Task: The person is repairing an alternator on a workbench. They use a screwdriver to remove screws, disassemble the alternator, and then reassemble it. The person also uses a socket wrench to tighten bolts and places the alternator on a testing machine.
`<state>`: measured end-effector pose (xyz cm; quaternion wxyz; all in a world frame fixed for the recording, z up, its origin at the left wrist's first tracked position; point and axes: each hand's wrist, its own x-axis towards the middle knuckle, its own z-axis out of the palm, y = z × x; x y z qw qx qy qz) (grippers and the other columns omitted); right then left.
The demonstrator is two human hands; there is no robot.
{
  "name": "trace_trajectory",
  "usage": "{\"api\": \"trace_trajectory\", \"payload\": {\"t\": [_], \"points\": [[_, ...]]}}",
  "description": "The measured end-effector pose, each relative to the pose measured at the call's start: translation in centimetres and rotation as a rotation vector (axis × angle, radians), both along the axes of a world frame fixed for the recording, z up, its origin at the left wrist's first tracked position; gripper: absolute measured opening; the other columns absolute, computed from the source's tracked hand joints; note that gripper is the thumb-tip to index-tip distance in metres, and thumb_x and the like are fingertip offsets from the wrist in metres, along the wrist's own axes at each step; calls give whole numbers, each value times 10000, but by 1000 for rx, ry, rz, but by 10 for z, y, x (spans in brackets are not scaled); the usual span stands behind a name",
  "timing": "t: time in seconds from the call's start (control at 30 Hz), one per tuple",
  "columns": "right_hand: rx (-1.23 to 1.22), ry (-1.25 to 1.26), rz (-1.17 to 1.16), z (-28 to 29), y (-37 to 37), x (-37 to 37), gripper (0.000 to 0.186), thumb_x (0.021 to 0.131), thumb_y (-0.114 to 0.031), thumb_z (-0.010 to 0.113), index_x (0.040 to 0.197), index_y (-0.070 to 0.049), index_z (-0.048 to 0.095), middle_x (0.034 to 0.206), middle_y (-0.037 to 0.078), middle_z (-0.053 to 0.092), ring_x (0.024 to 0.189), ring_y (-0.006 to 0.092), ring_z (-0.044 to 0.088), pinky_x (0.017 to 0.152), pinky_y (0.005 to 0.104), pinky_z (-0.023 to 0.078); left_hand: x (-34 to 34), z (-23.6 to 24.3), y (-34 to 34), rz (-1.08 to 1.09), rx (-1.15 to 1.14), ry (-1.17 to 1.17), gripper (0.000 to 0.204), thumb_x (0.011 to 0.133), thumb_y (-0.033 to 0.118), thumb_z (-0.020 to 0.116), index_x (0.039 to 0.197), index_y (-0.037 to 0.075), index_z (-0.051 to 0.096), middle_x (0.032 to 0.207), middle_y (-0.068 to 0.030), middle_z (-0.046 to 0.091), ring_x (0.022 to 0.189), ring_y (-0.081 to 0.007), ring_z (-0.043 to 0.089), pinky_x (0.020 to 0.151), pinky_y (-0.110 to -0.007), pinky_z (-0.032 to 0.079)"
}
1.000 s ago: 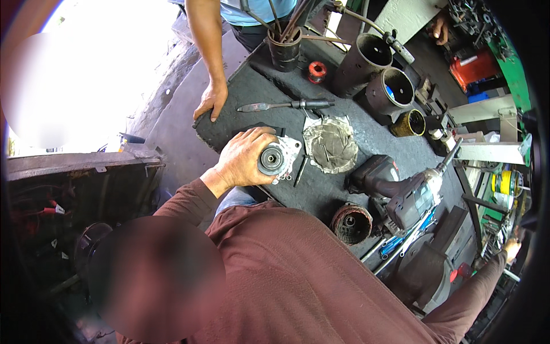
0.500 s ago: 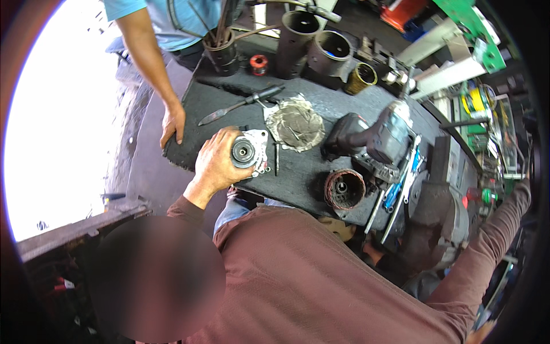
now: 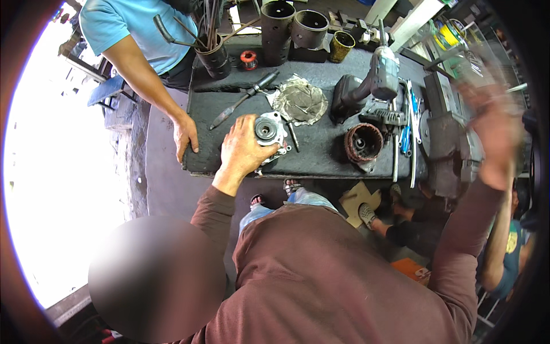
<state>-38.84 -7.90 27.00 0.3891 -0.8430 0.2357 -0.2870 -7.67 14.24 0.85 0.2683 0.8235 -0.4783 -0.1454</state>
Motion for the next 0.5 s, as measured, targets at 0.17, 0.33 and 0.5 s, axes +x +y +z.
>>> {"api": "trace_trajectory", "payload": {"t": [0.17, 0.33, 0.5], "points": [[303, 650, -112, -147, 94, 36, 220, 1141, -229, 604, 1163, -54, 736, 868, 90, 739, 680, 154, 601, 659, 343, 504, 15, -2, -9, -222, 19, 68, 892, 817, 455, 907, 1480, 19, 500, 1446, -240, 596, 1383, -432, 581, 1150, -509, 490], [-423, 296, -103, -126, 115, 46, 765, 857, -8, 690, 1587, -2, 460, 1450, 284, 634, 1298, 488, 631, 1116, 485, 518, 35, 3, -16, -359, 146, 45, 957, 814, 507, 922, 1492, 0, 478, 1445, -282, 577, 1344, -459, 612, 1106, -519, 533], [-105, 122, -153, -121, 126, 47, 846, 970, -55, 697, 1701, -47, 270, 1411, 294, 642, 1269, 482, 666, 1092, 478, 518, 38, -1, -20, -377, 109, 24, 958, 798, 505, 933, 1477, 1, 483, 1438, -292, 581, 1354, -461, 608, 1110, -516, 532]]}}
